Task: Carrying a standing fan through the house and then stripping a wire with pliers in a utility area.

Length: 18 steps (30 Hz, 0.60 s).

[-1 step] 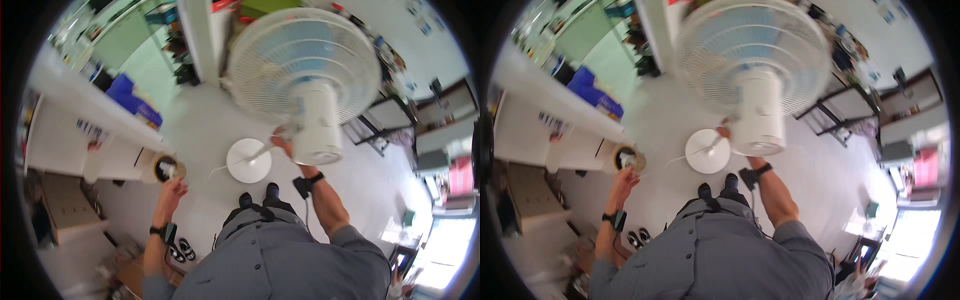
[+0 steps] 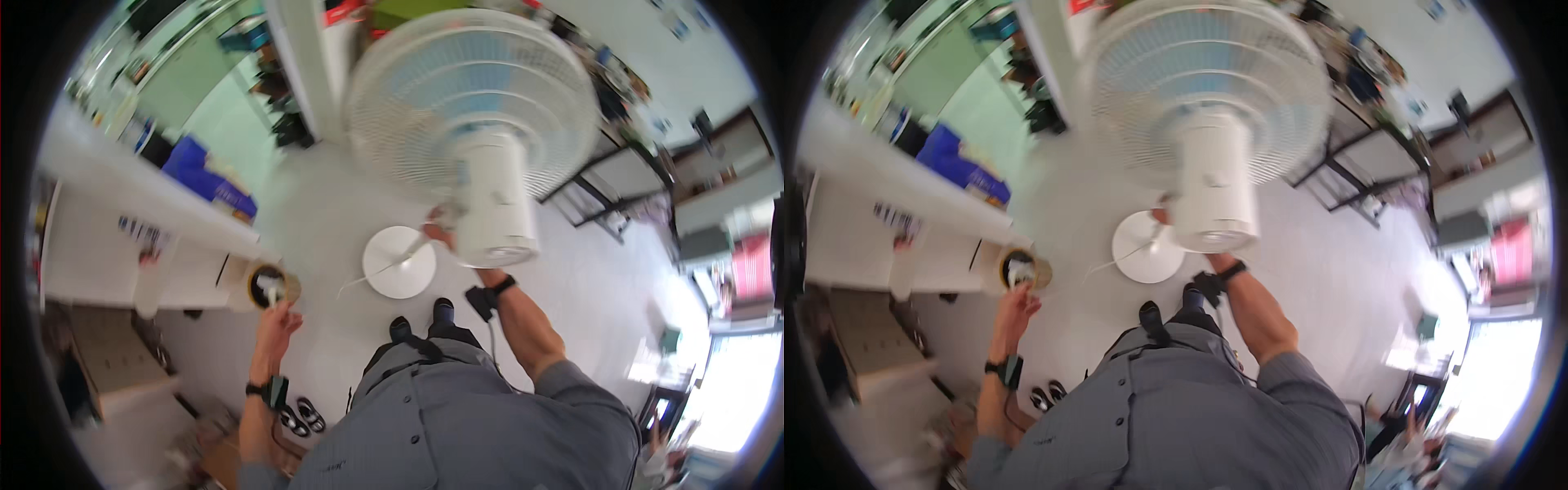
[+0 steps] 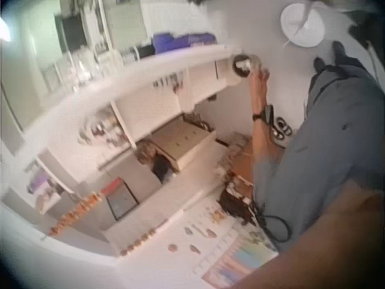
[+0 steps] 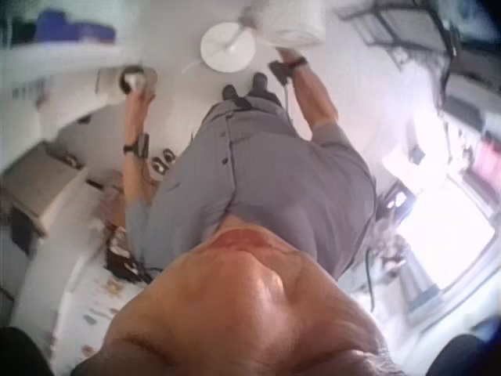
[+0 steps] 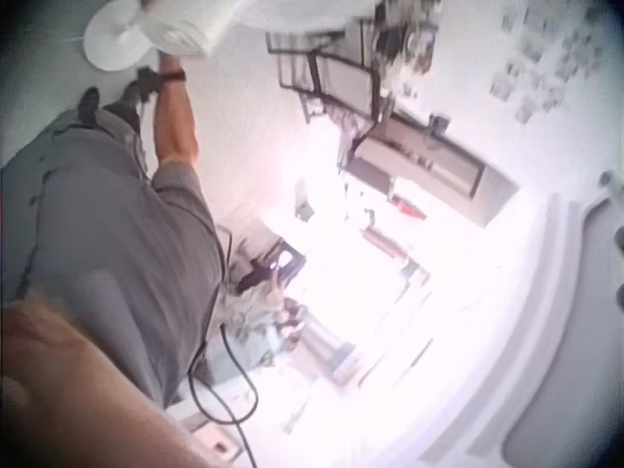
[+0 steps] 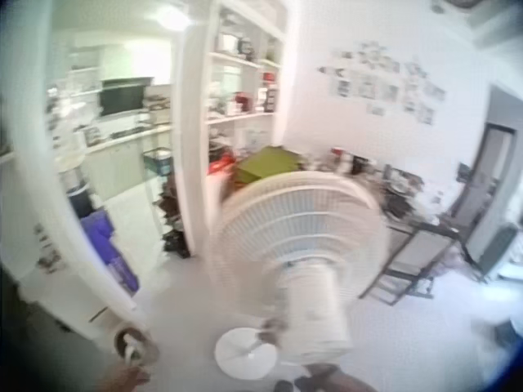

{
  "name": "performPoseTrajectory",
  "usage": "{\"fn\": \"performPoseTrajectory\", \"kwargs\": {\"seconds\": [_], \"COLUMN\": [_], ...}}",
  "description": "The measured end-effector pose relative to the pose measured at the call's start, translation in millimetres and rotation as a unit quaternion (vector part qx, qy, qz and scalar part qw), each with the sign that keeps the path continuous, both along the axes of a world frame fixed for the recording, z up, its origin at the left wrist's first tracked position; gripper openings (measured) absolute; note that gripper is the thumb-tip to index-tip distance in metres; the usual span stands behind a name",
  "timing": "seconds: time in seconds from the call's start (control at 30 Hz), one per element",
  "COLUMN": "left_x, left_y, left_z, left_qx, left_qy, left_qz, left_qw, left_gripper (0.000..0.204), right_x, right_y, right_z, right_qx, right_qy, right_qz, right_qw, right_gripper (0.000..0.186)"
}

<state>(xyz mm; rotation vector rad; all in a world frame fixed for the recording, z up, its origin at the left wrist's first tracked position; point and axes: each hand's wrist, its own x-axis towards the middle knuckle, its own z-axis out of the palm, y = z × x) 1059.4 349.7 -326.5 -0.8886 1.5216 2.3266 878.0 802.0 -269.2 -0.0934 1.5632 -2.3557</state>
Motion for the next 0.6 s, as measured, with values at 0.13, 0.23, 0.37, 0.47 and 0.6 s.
{"fn": "performPoseTrajectory", "kwargs": {"seconds": [0.13, 0.23, 0.37, 0.47, 0.6], "left_x": [-12, -41, -109, -161, -193], "left_y": [26, 70, 155, 205, 221], "left_z": [-9, 6, 24, 13, -20], "left_qx": [0.024, -0.009, -0.013, -0.104, -0.103], "left_qy": [-0.013, -0.019, 0.032, 0.051, 0.110], "left_qz": [-0.028, -0.077, -0.146, -0.172, -0.218], "left_qw": [0.999, 0.997, 0.989, 0.978, 0.964], "left_gripper": [0.021, 0.022, 0.026, 0.033, 0.028], "right_x": [-24, -36, -65, -58, -22], "right_y": [-4, -36, -42, -22, 11], "right_z": [-73, -80, -82, -107, -96], "right_qx": [-0.363, -0.027, 0.210, 0.298, 0.390], "right_qy": [-0.080, 0.192, 0.431, 0.295, 0.374], "right_qz": [0.063, 0.047, -0.027, -0.054, -0.092], "right_qw": [0.926, 0.980, 0.877, 0.906, 0.836], "right_gripper": [0.052, 0.053, 0.054, 0.059, 0.056]}}
